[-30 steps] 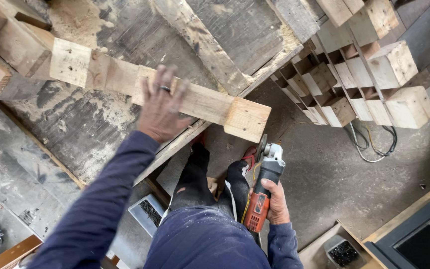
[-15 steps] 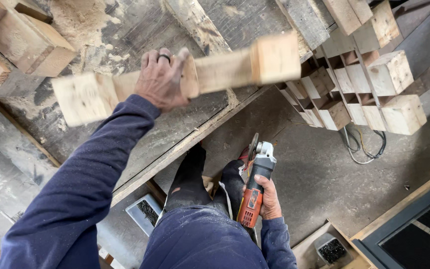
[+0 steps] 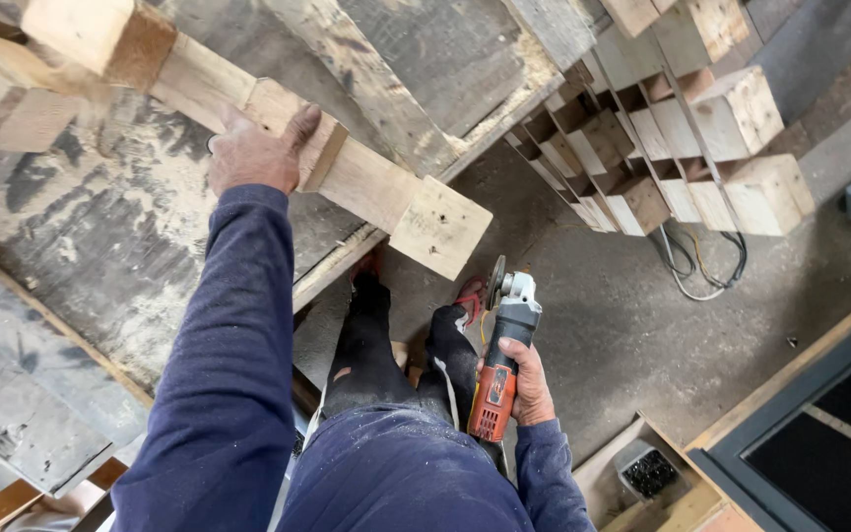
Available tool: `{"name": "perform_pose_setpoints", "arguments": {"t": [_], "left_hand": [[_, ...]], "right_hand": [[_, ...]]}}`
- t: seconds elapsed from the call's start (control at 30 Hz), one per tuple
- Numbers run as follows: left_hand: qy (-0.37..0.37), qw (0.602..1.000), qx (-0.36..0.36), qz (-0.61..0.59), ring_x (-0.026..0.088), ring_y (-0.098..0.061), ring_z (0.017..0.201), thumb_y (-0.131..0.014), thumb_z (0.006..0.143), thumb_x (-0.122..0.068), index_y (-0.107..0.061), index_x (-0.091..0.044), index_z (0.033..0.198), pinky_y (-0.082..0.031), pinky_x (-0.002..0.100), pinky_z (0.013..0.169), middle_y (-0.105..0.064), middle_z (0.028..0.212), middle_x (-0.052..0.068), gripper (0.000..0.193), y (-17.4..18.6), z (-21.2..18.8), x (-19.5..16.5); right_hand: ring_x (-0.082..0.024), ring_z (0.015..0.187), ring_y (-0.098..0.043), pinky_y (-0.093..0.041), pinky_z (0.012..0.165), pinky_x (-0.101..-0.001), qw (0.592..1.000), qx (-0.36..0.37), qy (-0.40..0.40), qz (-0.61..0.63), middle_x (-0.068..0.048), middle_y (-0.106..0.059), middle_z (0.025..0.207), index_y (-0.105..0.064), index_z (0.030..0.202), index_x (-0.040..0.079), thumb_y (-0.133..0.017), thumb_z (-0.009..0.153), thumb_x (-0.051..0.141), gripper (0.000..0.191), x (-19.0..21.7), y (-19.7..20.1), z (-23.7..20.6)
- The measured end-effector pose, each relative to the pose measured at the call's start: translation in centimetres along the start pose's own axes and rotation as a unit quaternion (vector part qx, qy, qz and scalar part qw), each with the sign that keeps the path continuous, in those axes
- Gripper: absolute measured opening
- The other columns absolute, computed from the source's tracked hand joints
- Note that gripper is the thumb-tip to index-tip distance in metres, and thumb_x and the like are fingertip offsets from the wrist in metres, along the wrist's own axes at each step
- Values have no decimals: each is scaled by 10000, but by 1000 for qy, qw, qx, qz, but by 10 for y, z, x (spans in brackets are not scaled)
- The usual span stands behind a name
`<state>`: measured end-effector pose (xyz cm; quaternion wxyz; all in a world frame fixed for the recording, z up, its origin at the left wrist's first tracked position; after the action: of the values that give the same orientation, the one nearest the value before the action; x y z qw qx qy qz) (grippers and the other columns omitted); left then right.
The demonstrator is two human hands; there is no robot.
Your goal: The person uses an angle grinder with a sanding disc to smooth the edges and surfaces of small wooden blocks. They repeatedly reposition the blocks on a workbench and grind each side until the wood appears smoother.
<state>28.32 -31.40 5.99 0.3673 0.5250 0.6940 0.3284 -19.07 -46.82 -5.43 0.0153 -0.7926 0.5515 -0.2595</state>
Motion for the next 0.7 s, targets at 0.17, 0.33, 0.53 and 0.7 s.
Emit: {"name": "perform_pose_setpoints", "arguments": {"t": [0.17,0.33,0.53,0.7], "left_hand": [[-10,998,-12,55,485,-391,1392,-549,790,-865,-240,-89,1618,-326,665,1121,-431,1460,342,1176,8,-22,-4],[-358,920,64,149,402,87,1573,-729,669,-848,-85,-88,1595,-17,674,1218,85,1689,241,1360,-47,-117,-71],[-613,716,10,334,416,-131,1516,-810,662,-287,-197,-72,1608,-53,677,1181,-203,1614,208,1148,-117,-172,-104],[-629,756,54,176,466,-326,1377,-838,572,-170,-320,-36,1451,-130,676,1197,-413,1366,224,1029,-130,-165,-101]], "right_hand": [[-240,646,-702,-616,553,-391,1000,-7,6,16,-138,-666,813,-536,1073,34,-724,805,296,420,-4,9,-6],[-243,633,-696,-599,533,-387,999,11,25,43,-136,-653,794,-541,1067,42,-737,805,282,406,-4,-1,-17],[-205,670,-695,-602,602,-355,994,47,86,48,-99,-660,828,-567,1184,29,-741,780,260,497,-1,-27,-43],[-202,705,-703,-604,644,-357,988,57,124,70,-118,-681,876,-551,1162,2,-742,779,257,498,-2,-38,-55]]}}
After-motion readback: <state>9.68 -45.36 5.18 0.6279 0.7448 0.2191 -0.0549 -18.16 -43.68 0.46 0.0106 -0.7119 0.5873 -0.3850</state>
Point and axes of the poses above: each hand's wrist, its own z-axis towards the middle knuckle, its own y-axis out of the back of the hand, x = y × z, the point moved 8 cm from there along z, towards the middle knuckle
